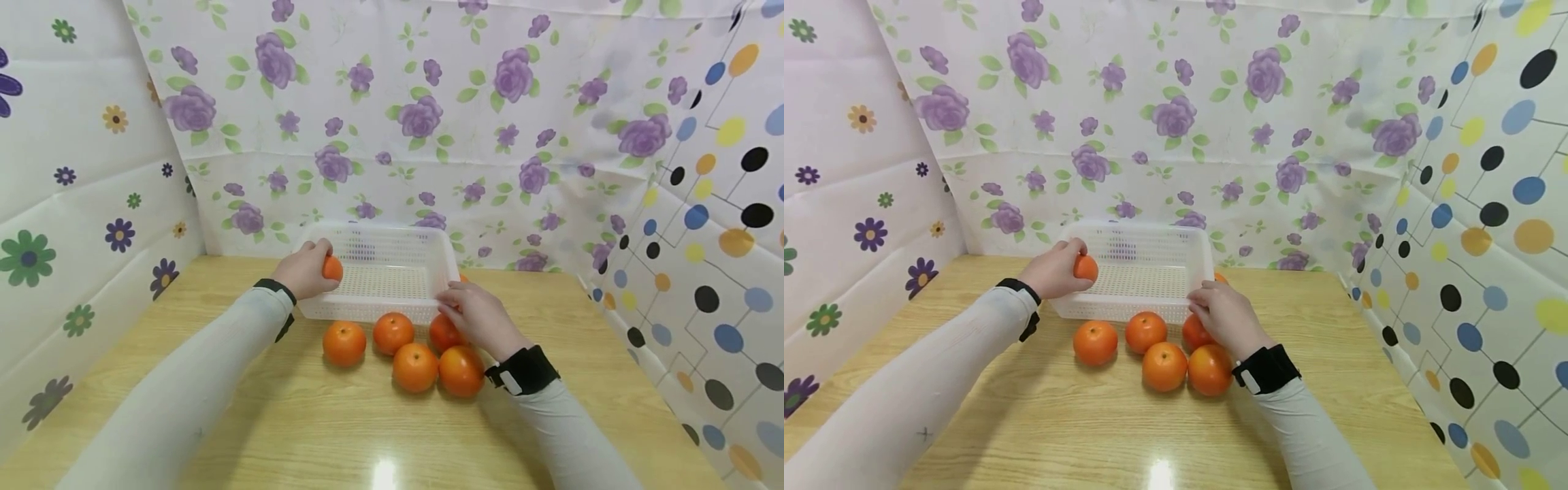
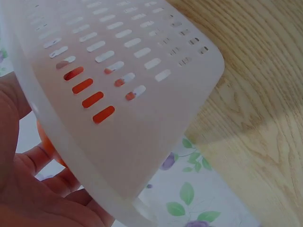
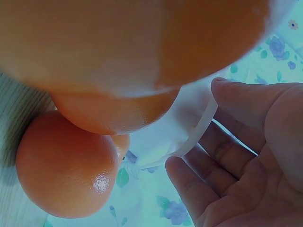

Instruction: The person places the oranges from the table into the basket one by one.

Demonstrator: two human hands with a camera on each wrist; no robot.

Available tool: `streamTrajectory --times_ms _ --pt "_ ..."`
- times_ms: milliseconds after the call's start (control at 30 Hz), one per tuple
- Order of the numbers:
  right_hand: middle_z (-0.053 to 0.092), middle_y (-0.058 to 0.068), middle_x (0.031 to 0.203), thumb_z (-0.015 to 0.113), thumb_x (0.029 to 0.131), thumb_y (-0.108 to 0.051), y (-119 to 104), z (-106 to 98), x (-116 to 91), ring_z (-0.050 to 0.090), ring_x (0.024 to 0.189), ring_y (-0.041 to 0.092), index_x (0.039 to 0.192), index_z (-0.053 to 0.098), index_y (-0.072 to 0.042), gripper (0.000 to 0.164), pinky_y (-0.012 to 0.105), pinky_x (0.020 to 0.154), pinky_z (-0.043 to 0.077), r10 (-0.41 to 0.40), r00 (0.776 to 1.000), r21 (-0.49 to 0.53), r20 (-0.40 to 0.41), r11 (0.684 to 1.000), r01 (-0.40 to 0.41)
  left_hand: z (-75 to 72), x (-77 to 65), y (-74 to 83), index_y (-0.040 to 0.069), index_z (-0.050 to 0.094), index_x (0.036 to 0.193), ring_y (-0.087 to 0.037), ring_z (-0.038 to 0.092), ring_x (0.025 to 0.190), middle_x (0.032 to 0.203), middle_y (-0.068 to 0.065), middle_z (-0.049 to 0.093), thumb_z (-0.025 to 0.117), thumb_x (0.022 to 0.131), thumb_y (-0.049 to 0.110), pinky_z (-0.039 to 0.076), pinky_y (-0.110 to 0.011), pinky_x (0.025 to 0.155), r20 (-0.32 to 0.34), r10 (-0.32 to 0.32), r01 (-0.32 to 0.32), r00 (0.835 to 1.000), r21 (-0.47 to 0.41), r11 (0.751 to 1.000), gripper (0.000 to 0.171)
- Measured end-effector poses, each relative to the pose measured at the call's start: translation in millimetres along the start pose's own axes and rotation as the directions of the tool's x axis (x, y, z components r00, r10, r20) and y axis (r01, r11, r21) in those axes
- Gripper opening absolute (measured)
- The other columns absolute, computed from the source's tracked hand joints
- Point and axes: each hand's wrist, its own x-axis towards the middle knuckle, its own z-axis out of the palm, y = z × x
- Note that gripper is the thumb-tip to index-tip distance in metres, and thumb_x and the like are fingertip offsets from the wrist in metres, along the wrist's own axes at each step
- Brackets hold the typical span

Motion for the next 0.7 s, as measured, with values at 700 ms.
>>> streamTrajectory --times_ms 700 --pt "0.075 0.020 0.134 0.078 0.105 -0.013 3 1 0 0.063 0.138 0.043 0.125 0.081 -0.001 0.024 0.061 0.116 0.049 0.000 1.000 0.001 0.003 1.000 0.000 4.7 17.5 4.5 0.005 0.054 0.140 -0.034 0.064 0.105 0.125 -0.020 0.066 0.084 0.097 0.029 0.055 -0.049 0.096 0.172 -0.081 0.067 0.982 0.088 0.994 0.057"
